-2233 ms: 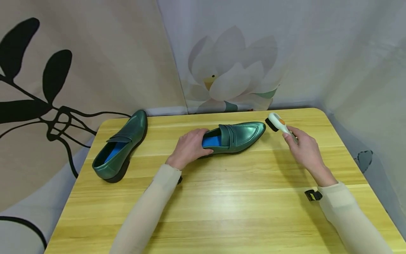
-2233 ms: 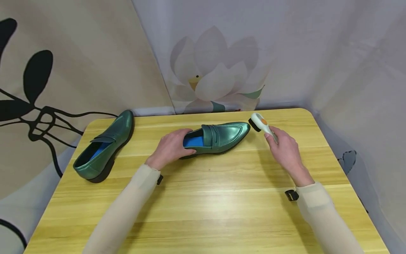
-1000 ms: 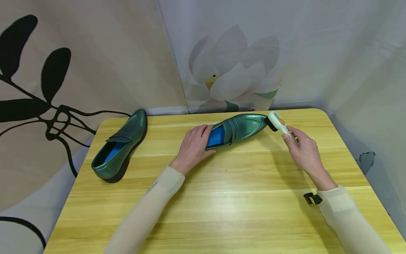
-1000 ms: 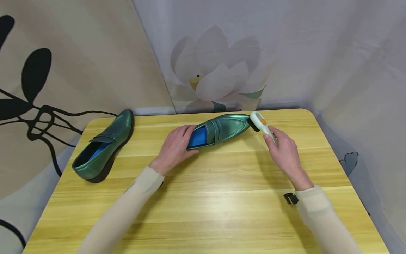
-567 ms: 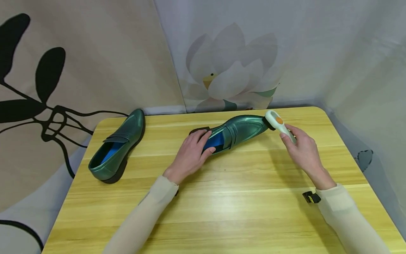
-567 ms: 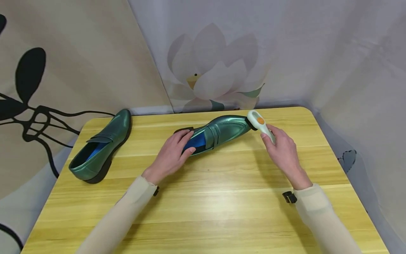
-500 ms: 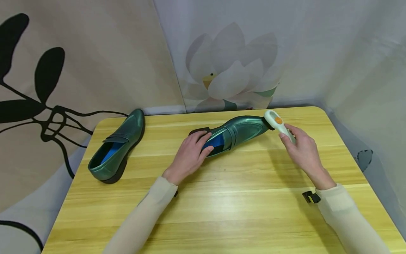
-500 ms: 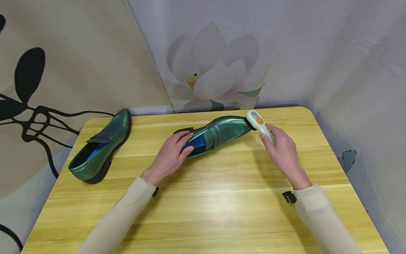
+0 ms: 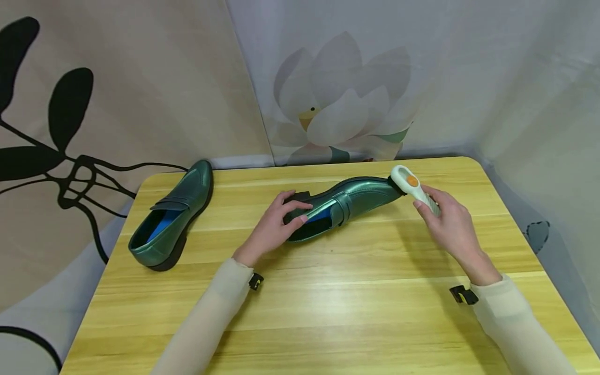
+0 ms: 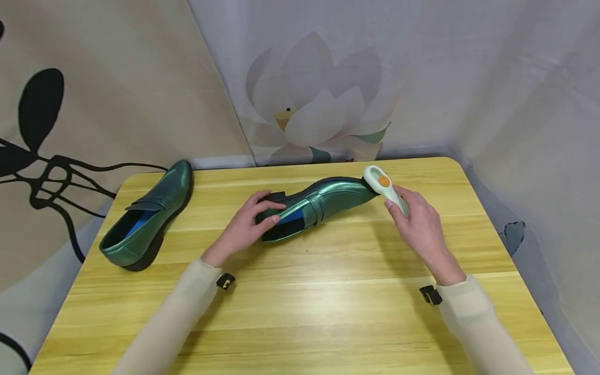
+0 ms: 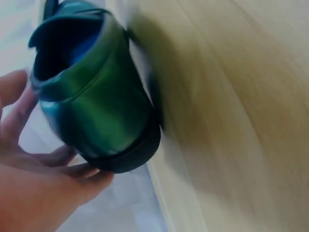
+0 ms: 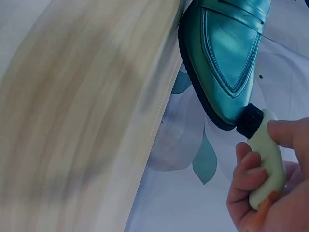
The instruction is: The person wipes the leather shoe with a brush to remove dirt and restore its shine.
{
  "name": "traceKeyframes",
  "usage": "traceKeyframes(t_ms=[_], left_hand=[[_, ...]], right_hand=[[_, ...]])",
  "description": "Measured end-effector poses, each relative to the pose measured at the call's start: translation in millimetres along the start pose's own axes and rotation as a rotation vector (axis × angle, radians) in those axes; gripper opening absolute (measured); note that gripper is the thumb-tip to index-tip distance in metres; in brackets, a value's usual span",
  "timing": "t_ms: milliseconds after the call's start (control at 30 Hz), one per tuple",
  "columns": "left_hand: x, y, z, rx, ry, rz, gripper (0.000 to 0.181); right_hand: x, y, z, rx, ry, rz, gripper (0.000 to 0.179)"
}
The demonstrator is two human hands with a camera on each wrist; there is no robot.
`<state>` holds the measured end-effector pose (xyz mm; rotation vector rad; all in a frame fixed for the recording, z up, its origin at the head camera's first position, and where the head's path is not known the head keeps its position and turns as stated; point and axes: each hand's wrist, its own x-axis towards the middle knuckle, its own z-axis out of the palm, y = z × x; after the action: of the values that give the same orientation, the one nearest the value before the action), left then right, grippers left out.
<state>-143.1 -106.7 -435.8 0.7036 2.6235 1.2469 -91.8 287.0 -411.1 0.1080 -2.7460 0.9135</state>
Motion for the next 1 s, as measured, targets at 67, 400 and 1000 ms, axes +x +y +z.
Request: traceKeyframes(t_ms=[67,400,1000], left_hand=[[-0.6,-0.3,-1.8,0.012,-0.025,-0.019,0.043],[-3.1,-3.1,2.7,0.180,-0.137,-0.084,0.112],[-10.3,-5.8,4.9,0.221,-0.053,-0.048,0.116]], right_hand=[[-1.9,0,-1,-0.001,-0.001,0.001,0.047],[-14.5,2,2,-0.007,0.018,-0.023,0.046],[-32.3,3,2,-0.047,0.024,-0.121,0.044]])
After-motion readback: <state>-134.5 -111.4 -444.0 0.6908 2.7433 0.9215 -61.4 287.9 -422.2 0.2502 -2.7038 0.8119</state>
